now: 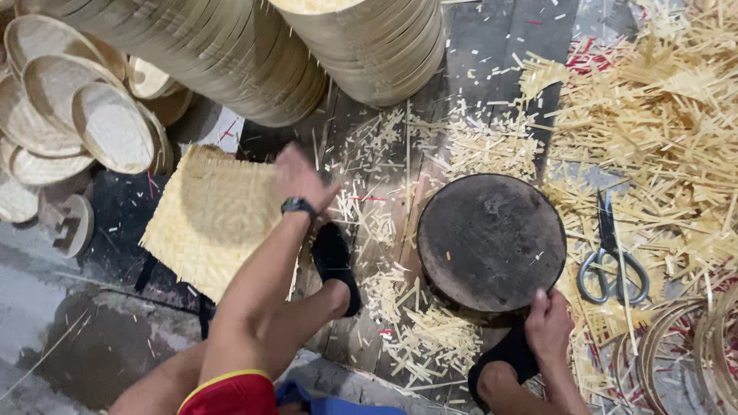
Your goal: The person assembles a bamboo steamer basket by placing a circular wooden rim onto a woven bamboo mat, cutting the excess mat away using shears, and then fitting the base into a pre-made cylindrical wall.
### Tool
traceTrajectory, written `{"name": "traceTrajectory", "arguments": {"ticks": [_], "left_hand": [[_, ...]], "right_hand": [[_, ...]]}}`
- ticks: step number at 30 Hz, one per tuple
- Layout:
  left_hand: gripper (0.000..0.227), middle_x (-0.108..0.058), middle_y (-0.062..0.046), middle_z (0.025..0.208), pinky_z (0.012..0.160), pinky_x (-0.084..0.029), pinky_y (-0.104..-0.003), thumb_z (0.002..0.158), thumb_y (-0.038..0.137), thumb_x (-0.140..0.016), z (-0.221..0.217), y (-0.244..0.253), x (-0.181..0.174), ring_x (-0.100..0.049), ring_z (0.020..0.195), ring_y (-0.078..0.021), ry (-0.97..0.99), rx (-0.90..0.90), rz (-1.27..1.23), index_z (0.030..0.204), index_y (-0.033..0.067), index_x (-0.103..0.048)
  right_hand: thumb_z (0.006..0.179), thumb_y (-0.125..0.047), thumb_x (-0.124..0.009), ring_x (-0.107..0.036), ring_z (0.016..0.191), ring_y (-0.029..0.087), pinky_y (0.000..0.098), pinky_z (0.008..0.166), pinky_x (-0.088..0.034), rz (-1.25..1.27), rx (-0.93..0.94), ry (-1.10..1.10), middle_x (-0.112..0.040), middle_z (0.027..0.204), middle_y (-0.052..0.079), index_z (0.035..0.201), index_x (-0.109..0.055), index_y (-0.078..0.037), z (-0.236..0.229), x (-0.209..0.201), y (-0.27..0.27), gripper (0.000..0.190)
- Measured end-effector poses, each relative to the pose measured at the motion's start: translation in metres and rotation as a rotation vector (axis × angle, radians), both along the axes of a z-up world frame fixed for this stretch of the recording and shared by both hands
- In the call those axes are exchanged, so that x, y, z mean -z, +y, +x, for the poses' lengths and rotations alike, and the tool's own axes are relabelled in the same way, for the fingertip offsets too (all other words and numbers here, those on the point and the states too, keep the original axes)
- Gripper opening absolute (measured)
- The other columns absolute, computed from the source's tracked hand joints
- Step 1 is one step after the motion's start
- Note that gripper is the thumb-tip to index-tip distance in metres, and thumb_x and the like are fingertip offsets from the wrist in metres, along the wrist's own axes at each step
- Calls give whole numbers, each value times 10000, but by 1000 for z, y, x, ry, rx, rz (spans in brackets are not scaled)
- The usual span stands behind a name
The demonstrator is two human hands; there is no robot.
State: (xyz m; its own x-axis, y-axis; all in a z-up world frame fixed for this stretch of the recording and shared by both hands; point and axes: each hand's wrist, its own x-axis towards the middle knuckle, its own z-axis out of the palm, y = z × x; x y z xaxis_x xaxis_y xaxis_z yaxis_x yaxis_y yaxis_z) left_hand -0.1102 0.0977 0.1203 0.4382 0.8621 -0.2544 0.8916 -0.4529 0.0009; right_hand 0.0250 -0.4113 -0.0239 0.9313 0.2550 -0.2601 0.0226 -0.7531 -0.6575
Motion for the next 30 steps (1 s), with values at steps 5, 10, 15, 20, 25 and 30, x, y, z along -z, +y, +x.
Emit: {"name": "traceTrajectory", "arguments": {"ticks": [5, 10, 15, 20, 25, 30], "left_hand": [[818, -529, -299, 1379, 1134, -402, -490, 819, 539, -710, -121, 7, 74, -505, 1314, -427, 276, -128, -116, 1334, -68, -522], [340, -698, -312, 955, 859, -562, -520, 873, 283, -636, -146, 62, 95, -689, 933, -465, -21, 30, -35, 923, -18, -785], [201, -702, -279, 808, 711, -573, -519, 857, 139, -614, -99, 59, -51, -700, 746, -434, 15, 270, 235, 794, -3, -742], [105, -686, -207, 778, 644, -543, -495, 867, 42, -599, -22, -88, -109, -674, 708, -392, -289, 587, -13, 956, 29, -652], [525, -593, -261, 1386, 1109, -474, -470, 835, 8, -571, 5, -236, -13, -577, 1307, -344, -474, 1219, -34, 1359, -7, -549], [572, -588, -263, 1404, 1092, -433, -512, 871, 257, -634, -3, -264, 50, -548, 1308, -380, -506, 1314, -298, 1378, 10, -536]], "right_hand": [[1072, -405, -486, -668, 586, 279, 360, 536, -504, 320, 169, 439, -684, 784, 179, 996, -585, 57, 3, 19, 24, 478], [1054, -471, -449, -650, 544, 204, 300, 487, -475, 351, 59, 975, -735, 709, 153, 897, -673, 74, -8, 11, 49, 610], [1071, -415, -508, -620, 533, 203, 317, 504, -482, 221, -11, 618, -661, 666, 144, 973, -703, 65, -10, 5, 35, 527], [1129, -397, -453, -621, 610, 169, 289, 571, -487, 465, 4, 386, -673, 745, 116, 1052, -696, 8, 12, -19, 29, 479], [956, -466, -364, -711, 788, 168, 309, 705, -595, 1127, 343, 934, -720, 917, 106, 971, -660, -14, 56, -59, 38, 541], [981, -191, -779, -425, 611, 94, 299, 494, -339, 289, 47, 368, -541, 736, 16, 904, -597, 45, 76, -24, 43, 307]]}}
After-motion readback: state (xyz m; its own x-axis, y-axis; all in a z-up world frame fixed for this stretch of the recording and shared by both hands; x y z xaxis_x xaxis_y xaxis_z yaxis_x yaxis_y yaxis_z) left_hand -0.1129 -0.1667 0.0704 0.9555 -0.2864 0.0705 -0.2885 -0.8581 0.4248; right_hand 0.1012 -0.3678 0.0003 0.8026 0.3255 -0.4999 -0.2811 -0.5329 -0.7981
